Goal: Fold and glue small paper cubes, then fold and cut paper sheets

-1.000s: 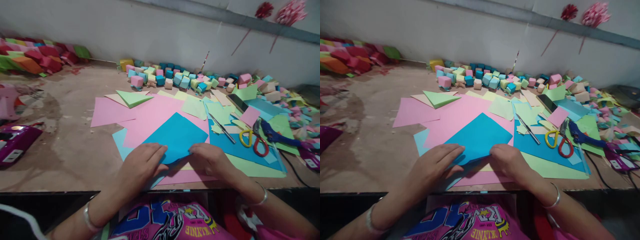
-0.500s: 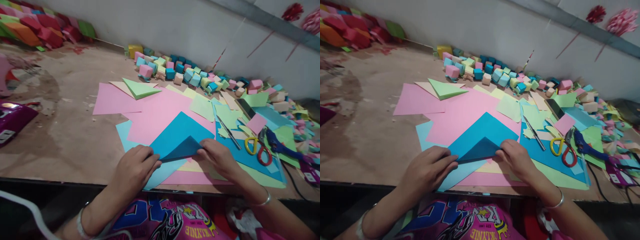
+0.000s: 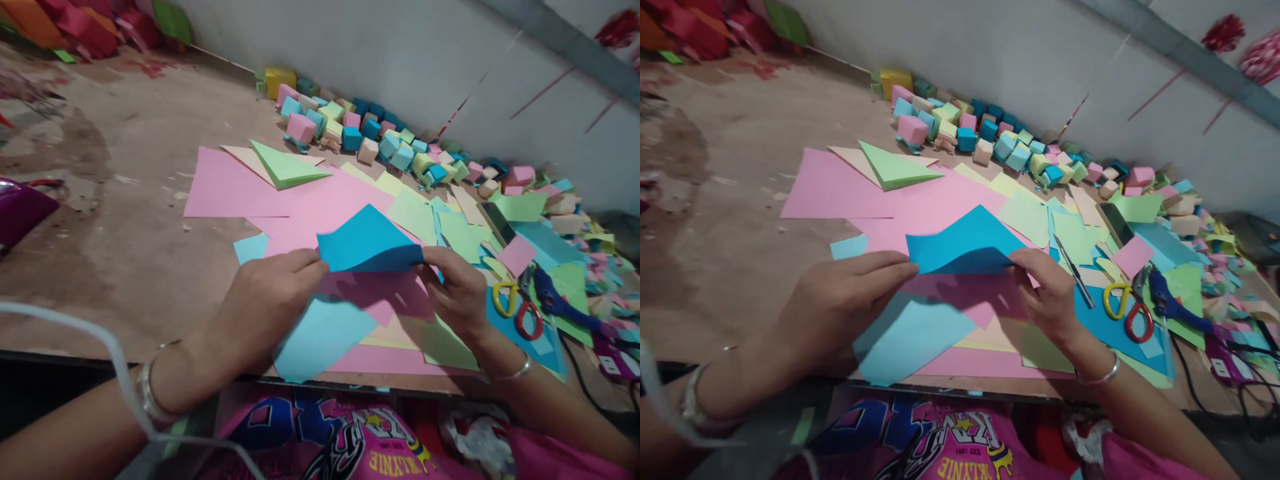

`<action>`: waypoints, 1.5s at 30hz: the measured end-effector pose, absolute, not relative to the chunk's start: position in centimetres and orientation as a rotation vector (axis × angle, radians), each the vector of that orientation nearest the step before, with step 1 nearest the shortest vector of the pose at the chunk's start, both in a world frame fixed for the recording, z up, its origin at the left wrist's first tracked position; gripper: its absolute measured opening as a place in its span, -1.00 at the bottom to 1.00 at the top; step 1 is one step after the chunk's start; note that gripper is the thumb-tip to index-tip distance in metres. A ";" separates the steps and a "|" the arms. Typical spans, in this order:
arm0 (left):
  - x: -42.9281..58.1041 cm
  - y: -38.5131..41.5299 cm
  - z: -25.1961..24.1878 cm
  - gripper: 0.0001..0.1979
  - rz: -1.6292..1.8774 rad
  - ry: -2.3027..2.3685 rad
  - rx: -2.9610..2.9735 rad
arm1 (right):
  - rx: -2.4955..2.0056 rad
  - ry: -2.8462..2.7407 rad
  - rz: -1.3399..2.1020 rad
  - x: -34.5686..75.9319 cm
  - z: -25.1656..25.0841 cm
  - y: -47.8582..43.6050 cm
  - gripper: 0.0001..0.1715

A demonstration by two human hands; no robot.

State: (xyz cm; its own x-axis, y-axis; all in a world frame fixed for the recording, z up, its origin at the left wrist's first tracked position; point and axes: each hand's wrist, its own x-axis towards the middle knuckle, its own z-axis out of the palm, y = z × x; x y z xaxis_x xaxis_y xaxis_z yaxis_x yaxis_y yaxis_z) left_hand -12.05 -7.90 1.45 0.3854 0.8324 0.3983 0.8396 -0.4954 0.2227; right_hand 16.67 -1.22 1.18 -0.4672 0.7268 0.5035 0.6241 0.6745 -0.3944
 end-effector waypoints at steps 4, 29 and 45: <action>-12.4 -7.4 1.1 -0.69 -0.575 -1.519 -2.723 | -0.889 -2.302 0.407 17.0 0.2 0.0 -0.82; -9.9 -8.2 1.1 -0.69 -0.101 -2.458 -2.594 | -1.085 -2.507 -0.175 15.3 -3.0 1.4 -0.55; -9.2 -5.9 1.6 -0.70 0.197 -2.654 -2.435 | -1.134 -2.495 -0.093 14.9 -3.2 1.4 -0.55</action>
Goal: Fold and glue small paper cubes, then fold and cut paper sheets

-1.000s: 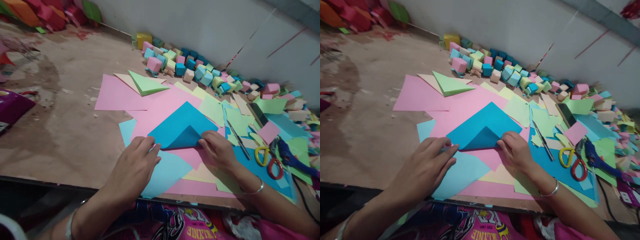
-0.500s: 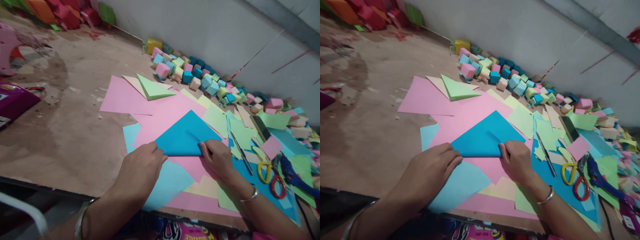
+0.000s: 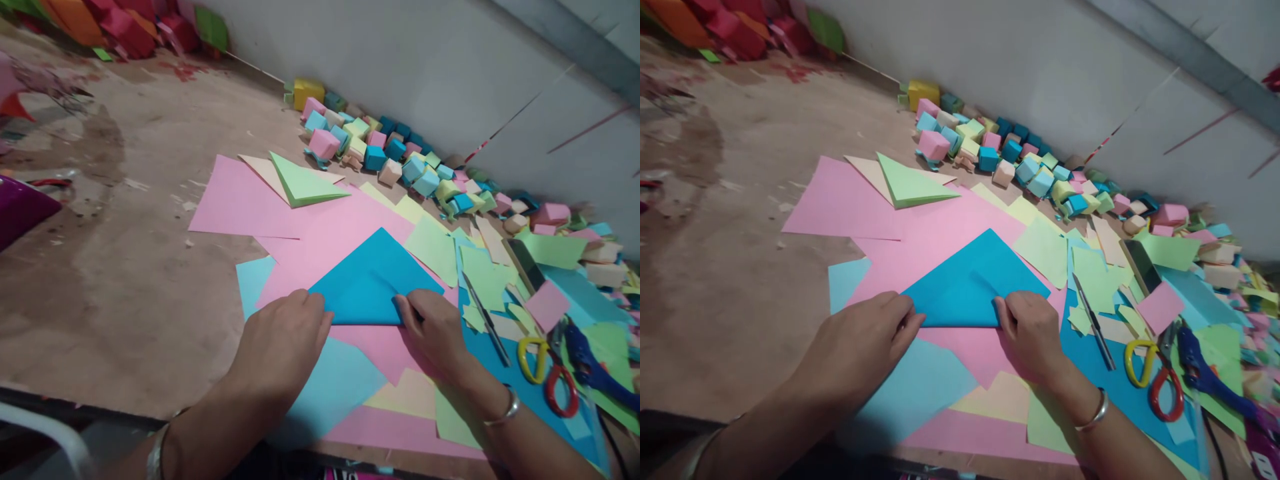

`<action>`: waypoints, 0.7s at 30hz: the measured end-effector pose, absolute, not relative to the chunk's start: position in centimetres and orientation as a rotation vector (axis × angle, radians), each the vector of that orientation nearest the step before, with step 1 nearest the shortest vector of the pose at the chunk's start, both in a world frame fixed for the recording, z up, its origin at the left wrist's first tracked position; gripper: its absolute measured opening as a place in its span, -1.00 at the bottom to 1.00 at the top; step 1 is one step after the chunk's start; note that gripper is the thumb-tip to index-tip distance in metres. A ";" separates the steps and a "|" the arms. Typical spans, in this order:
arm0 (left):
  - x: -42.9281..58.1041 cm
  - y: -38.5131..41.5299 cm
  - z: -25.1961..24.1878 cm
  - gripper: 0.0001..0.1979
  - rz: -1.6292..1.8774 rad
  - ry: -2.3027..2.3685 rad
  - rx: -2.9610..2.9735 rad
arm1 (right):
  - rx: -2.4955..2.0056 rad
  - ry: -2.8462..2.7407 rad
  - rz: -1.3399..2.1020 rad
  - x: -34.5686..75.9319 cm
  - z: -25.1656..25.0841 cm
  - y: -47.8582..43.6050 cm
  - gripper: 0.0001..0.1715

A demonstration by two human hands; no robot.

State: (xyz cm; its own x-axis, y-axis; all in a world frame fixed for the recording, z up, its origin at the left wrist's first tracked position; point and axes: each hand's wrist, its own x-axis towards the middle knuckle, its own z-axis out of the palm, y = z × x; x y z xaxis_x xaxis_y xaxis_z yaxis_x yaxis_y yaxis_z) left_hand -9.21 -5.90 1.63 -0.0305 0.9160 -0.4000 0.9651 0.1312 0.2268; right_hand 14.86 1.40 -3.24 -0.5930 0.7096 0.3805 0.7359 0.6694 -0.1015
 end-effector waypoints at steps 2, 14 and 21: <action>-9.2 -5.8 1.5 -0.71 -0.154 1.968 1.799 | -1.151 -2.500 -0.079 14.9 -3.3 1.4 -0.55; -9.3 -5.4 1.6 -0.72 -0.206 1.914 1.746 | -1.149 -2.530 -0.078 14.8 -3.2 1.4 -0.53; -9.4 -5.7 1.3 -0.72 -0.187 1.929 1.814 | -1.167 -2.551 -0.105 14.7 -3.2 1.5 -0.52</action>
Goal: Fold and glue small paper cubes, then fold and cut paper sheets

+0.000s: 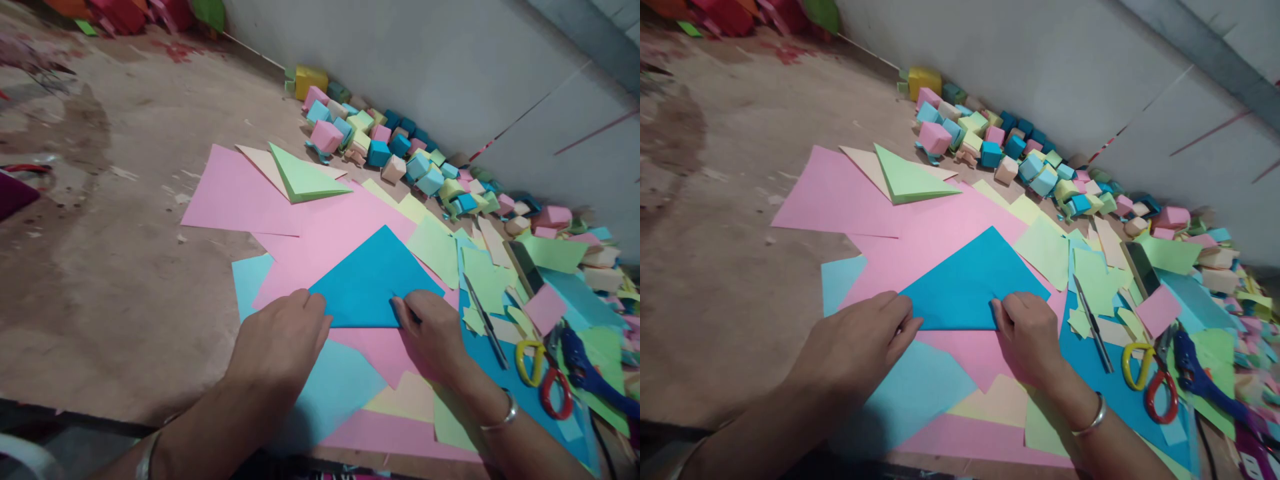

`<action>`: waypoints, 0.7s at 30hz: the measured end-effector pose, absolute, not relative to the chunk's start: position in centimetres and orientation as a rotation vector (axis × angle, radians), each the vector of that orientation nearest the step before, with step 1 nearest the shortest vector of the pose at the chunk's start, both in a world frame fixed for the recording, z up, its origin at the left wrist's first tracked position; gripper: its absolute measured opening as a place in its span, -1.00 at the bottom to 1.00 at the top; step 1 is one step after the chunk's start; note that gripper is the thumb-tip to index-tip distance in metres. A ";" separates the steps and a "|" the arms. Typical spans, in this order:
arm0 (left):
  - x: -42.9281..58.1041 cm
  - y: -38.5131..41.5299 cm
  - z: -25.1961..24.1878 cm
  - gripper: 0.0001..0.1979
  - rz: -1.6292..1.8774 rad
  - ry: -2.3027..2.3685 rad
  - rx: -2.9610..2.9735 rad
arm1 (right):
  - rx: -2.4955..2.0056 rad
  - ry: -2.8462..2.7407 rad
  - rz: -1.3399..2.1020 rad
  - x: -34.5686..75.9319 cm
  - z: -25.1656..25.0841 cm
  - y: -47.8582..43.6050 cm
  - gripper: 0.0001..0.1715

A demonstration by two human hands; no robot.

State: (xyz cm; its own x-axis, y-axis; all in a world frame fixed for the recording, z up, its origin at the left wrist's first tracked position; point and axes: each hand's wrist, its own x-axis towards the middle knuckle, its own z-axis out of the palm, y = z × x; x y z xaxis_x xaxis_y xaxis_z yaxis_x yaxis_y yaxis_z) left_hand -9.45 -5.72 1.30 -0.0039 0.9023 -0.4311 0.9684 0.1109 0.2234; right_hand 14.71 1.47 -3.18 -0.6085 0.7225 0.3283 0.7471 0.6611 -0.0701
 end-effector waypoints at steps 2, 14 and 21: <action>-9.5 -5.7 1.3 -0.72 -0.174 1.929 1.837 | -1.176 -2.562 -0.107 14.6 -3.1 1.4 -0.53; -9.1 -6.4 0.8 -0.88 0.024 1.860 2.170 | -1.278 -2.550 -0.308 14.0 -3.1 1.0 -0.78; -9.0 -3.2 0.9 -0.80 0.120 1.188 2.633 | -1.280 -2.512 -0.275 14.0 -3.3 1.2 -0.80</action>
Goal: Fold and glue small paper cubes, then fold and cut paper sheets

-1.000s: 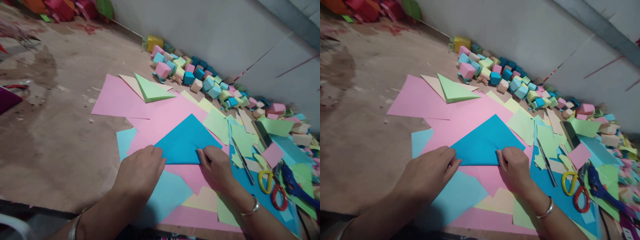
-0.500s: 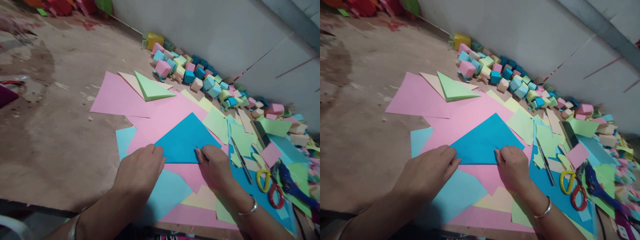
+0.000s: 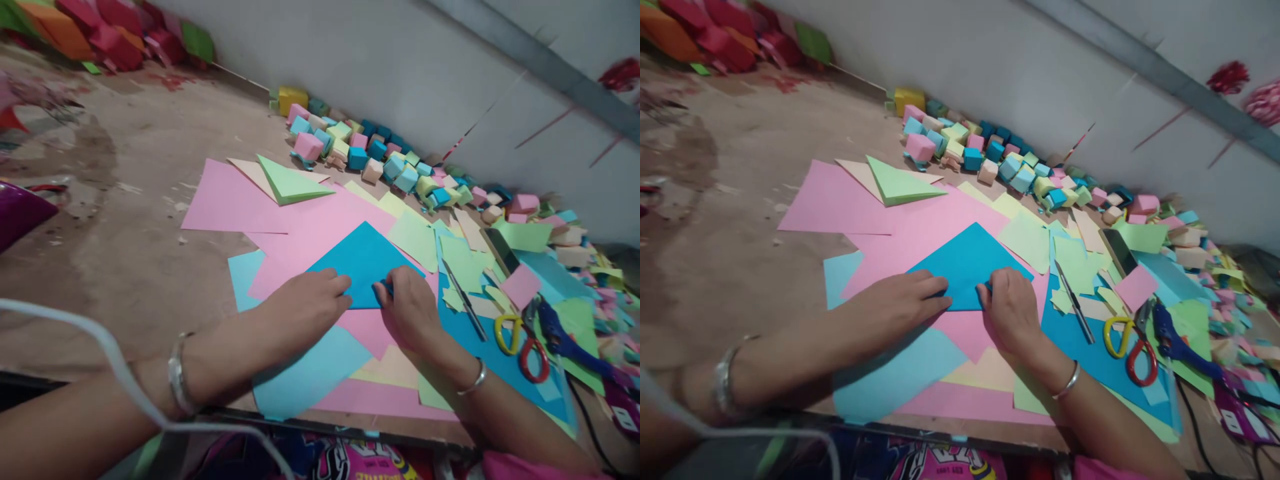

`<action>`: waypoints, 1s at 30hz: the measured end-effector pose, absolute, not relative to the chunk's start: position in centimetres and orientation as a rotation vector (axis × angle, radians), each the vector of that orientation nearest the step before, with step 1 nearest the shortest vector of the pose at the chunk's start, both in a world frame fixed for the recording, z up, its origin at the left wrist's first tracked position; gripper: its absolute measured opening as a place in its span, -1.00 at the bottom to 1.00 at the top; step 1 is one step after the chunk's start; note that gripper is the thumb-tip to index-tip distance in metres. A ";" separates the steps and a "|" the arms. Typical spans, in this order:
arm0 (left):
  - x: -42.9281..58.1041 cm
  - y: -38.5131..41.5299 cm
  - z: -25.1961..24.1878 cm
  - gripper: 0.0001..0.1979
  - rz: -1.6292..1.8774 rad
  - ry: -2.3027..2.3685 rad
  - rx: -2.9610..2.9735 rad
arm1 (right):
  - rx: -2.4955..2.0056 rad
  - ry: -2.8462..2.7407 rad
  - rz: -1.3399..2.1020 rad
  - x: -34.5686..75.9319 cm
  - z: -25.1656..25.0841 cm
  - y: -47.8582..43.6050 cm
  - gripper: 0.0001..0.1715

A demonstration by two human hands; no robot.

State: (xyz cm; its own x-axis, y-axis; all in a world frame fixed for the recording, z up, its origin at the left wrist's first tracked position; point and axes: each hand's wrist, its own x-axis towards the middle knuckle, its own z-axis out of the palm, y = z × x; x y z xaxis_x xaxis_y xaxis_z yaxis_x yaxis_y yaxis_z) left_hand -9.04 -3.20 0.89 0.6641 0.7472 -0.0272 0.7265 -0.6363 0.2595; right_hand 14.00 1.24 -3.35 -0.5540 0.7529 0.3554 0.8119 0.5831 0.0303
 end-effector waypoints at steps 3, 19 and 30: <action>-8.5 -1.1 1.2 -0.81 0.072 1.160 2.645 | -1.292 -2.506 -0.292 13.9 -3.4 1.3 -0.80; -8.4 -0.9 -0.9 -0.55 0.222 1.482 2.888 | -1.075 -2.601 -0.487 12.9 -2.2 -0.9 -0.75; -8.4 -0.8 -1.0 -0.56 0.211 1.471 2.882 | -1.226 -2.733 -0.742 16.2 -0.7 -4.4 -0.73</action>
